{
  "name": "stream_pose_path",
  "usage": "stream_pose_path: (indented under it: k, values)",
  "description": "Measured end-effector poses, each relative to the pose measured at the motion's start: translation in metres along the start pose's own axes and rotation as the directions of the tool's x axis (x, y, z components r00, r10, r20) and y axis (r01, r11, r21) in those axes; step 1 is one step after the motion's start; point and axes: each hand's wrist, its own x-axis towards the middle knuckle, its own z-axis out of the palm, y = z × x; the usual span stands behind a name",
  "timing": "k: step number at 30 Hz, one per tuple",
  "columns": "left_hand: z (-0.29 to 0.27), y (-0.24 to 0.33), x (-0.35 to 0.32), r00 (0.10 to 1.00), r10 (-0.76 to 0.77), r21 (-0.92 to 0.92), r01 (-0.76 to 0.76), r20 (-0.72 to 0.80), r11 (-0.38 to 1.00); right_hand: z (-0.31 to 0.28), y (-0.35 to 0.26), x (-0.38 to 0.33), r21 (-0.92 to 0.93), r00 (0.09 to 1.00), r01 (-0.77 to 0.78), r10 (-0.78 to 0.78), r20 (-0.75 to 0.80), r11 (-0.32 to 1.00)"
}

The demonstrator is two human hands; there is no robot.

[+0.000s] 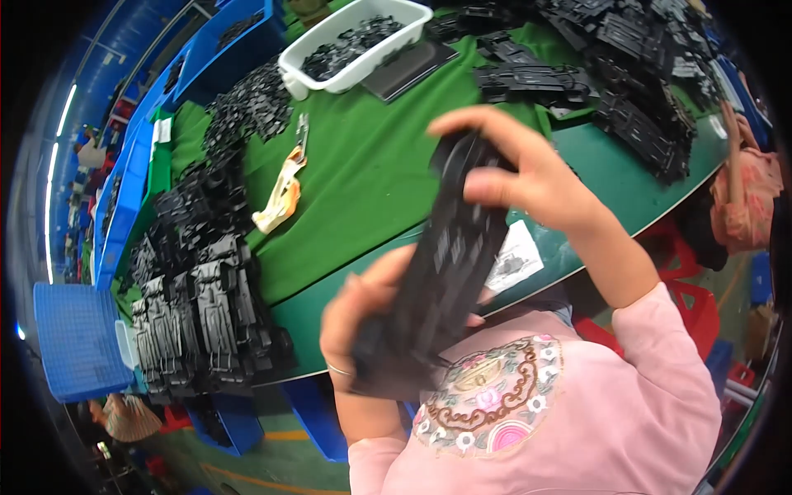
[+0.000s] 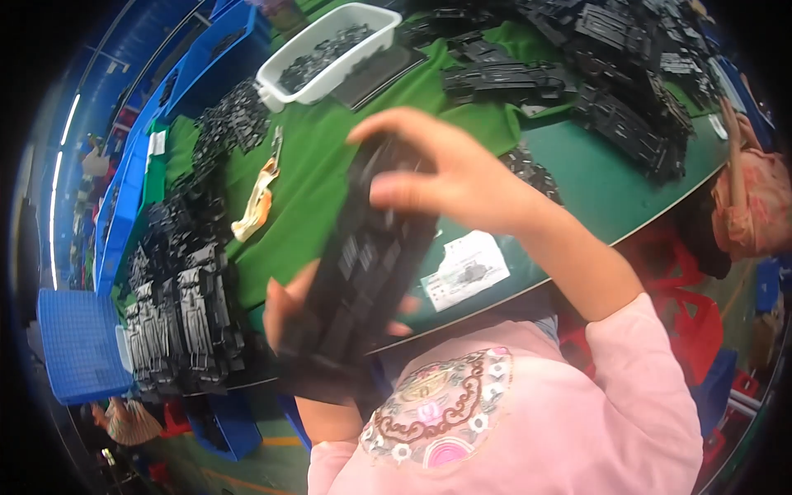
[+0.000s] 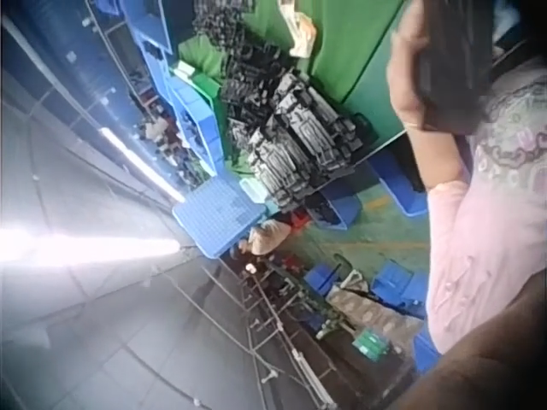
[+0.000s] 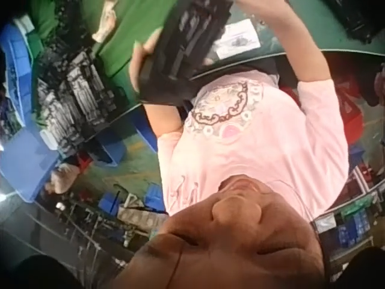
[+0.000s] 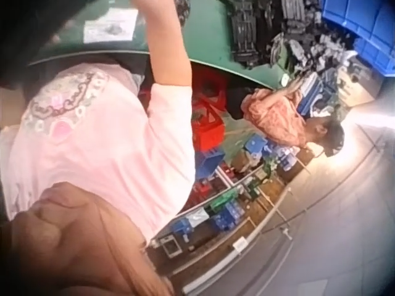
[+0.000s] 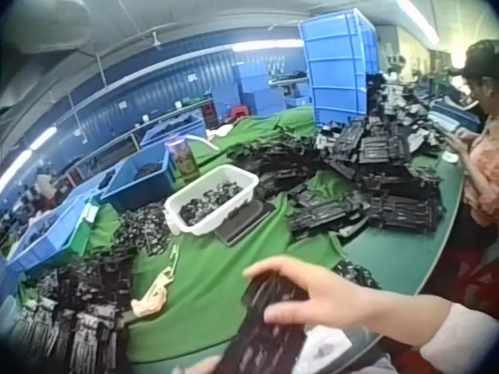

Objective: The person assembles plastic components onto toy car chassis by hand, taking the components from storage bins and attaching them to the chassis.

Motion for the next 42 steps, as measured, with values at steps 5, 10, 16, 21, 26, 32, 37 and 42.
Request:
stream_pose_path:
  k: [5,10,16,21,26,32,37,42]
  values:
    - [-0.053,-0.036,0.029,0.909,0.315,0.269,-0.387,0.273,0.882,0.032,0.037,-0.034,0.166,0.896,-0.101,0.163,-0.414,0.981]
    - [-0.047,-0.065,0.01,0.939,0.328,0.323,-0.28,-0.104,0.904,0.001,0.032,-0.076,-0.375,0.97,-0.217,0.156,-0.188,0.901]
    - [-0.061,-0.075,0.006,0.929,0.338,0.343,-0.271,-0.149,0.899,-0.027,0.052,-0.097,-0.872,0.948,-0.257,-0.066,-0.312,0.417]
    - [-0.064,-0.074,0.002,0.906,0.374,0.343,-0.292,-0.2,0.893,-0.022,0.056,-0.097,-0.914,0.966,-0.204,-0.078,-0.246,0.35]
    - [-0.067,-0.071,-0.003,0.879,0.401,0.28,-0.329,-0.258,0.902,-0.022,0.056,-0.095,-0.91,0.963,-0.231,-0.055,-0.265,0.344]
    - [-0.069,-0.067,-0.004,0.855,0.444,0.312,-0.359,-0.268,0.88,-0.021,0.055,-0.095,-0.926,0.97,-0.238,0.03,-0.24,0.293]
    - [-0.071,-0.066,-0.006,0.847,0.446,0.319,-0.354,-0.289,0.879,-0.02,0.055,-0.094,-0.903,0.964,-0.256,0.018,-0.266,0.346]
    - [-0.072,-0.067,-0.006,0.843,0.433,0.321,-0.333,-0.321,0.887,-0.023,0.048,-0.09,-0.922,0.979,-0.202,0.065,-0.191,0.33]
